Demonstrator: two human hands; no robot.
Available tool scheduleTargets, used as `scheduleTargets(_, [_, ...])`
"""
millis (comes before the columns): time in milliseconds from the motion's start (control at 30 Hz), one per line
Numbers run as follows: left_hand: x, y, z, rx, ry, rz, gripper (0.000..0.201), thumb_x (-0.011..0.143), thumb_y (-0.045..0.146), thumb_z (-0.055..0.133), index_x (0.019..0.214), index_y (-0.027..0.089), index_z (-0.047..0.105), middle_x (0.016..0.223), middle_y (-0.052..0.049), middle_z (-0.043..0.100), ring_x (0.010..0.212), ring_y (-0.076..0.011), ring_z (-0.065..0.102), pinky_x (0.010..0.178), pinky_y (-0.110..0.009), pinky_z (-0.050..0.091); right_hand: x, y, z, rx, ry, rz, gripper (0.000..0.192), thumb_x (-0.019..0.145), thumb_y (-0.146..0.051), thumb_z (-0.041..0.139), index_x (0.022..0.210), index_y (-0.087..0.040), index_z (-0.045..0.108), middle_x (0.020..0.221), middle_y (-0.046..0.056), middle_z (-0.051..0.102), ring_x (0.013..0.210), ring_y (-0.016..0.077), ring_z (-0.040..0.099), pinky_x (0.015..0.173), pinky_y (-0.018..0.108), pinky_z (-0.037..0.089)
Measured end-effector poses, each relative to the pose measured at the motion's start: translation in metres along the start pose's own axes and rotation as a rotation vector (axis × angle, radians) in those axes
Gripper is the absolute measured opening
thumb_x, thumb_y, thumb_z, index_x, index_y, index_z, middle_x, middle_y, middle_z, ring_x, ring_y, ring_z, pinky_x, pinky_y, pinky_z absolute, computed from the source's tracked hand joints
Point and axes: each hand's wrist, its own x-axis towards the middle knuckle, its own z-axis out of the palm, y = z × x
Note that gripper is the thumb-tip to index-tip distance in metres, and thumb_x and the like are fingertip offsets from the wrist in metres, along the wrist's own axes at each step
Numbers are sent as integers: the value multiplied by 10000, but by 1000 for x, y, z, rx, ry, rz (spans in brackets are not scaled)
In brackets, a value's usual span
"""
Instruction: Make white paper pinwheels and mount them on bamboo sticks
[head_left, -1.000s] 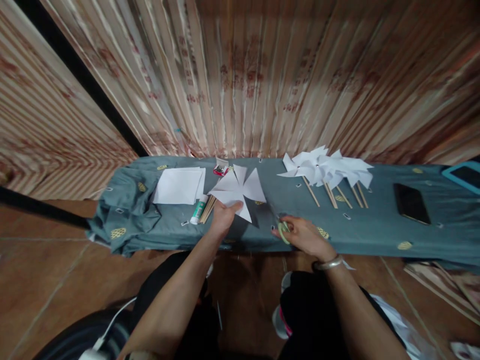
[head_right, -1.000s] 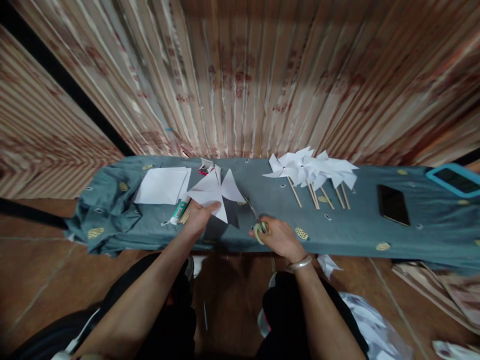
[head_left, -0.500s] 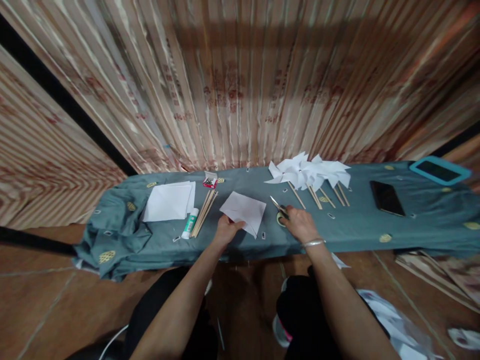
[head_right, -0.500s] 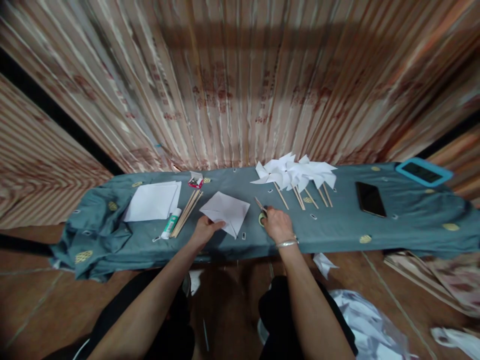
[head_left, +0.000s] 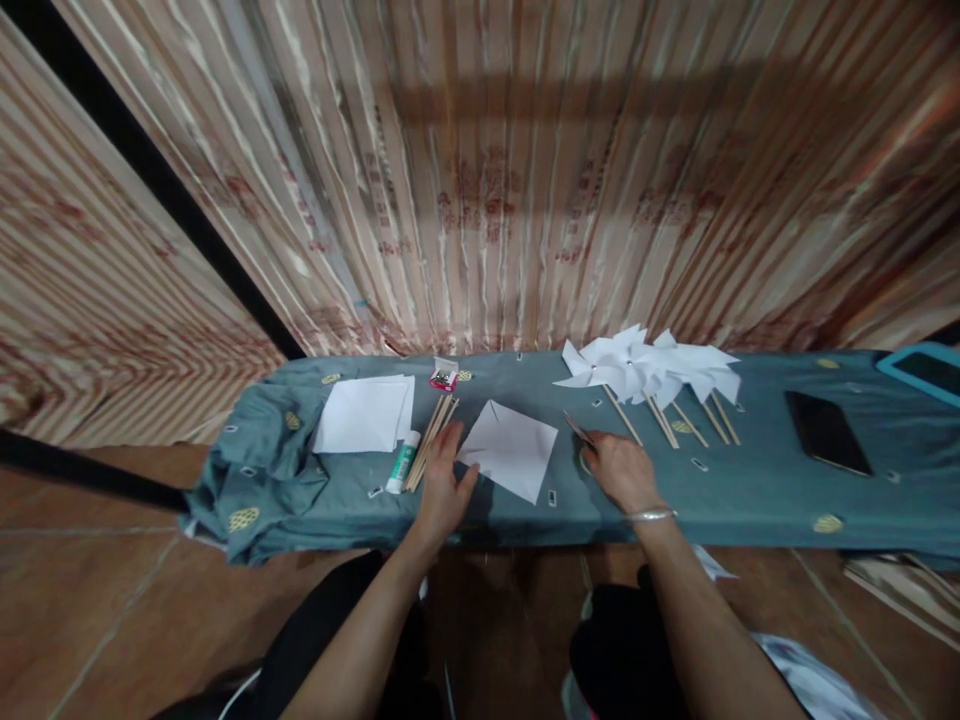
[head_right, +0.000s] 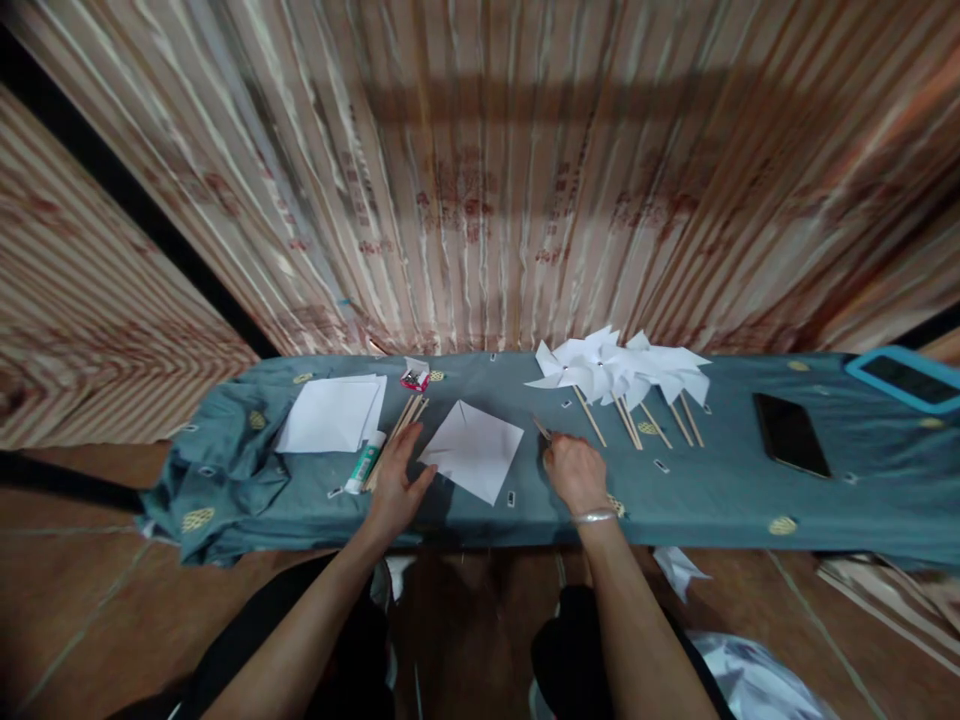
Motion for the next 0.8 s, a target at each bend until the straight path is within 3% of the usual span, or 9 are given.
scheduleTargets(167, [-10,16,11,118,-226,150,417,814,155,578,1227,180,619,1362,-138,573,1240,-287,514,1055,-520,413,1,-27,4,44,51,-55,257,925,-204,506,1077,-130,700,960,165,756,900,275,724,719,305,496])
scheduleTargets(267, [-10,25,17,148,-352,146,404,796,120,593,1194,164,647,1317,-131,614,1213,-297,525,1048,-519,409,2,-48,10,73,65,-114,275,944,-204,468,1060,-156,712,982,135,760,902,246,722,748,290,498])
scheduleTargets(367, [-7,28,16,139,-388,124,392,800,128,595,1187,155,650,1291,-126,632,1185,-293,538,1040,-504,414,5,-69,21,187,148,-199,301,948,-210,446,1080,-154,710,1024,130,755,923,231,711,812,296,502])
scheduleTargets(500, [-1,25,12,67,-349,117,416,803,148,566,1215,135,622,1262,-128,643,1161,-286,543,1025,-489,428,10,-95,36,432,260,-283,327,923,-224,422,1024,-142,722,1021,136,753,913,246,699,847,353,521])
scheduleTargets(633, [5,22,9,-25,-219,125,447,801,130,498,1236,86,595,1247,-152,642,1160,-283,532,1030,-477,426,18,-118,47,621,283,-324,369,832,-148,405,1037,-149,711,1042,124,749,970,235,687,895,377,523])
scheduleTargets(800, [13,22,0,-102,-67,116,490,777,96,429,1238,124,595,1246,-137,638,1163,-268,530,1032,-468,434,21,-141,57,767,355,-339,292,816,-187,446,926,-151,715,857,107,740,777,230,683,722,338,547])
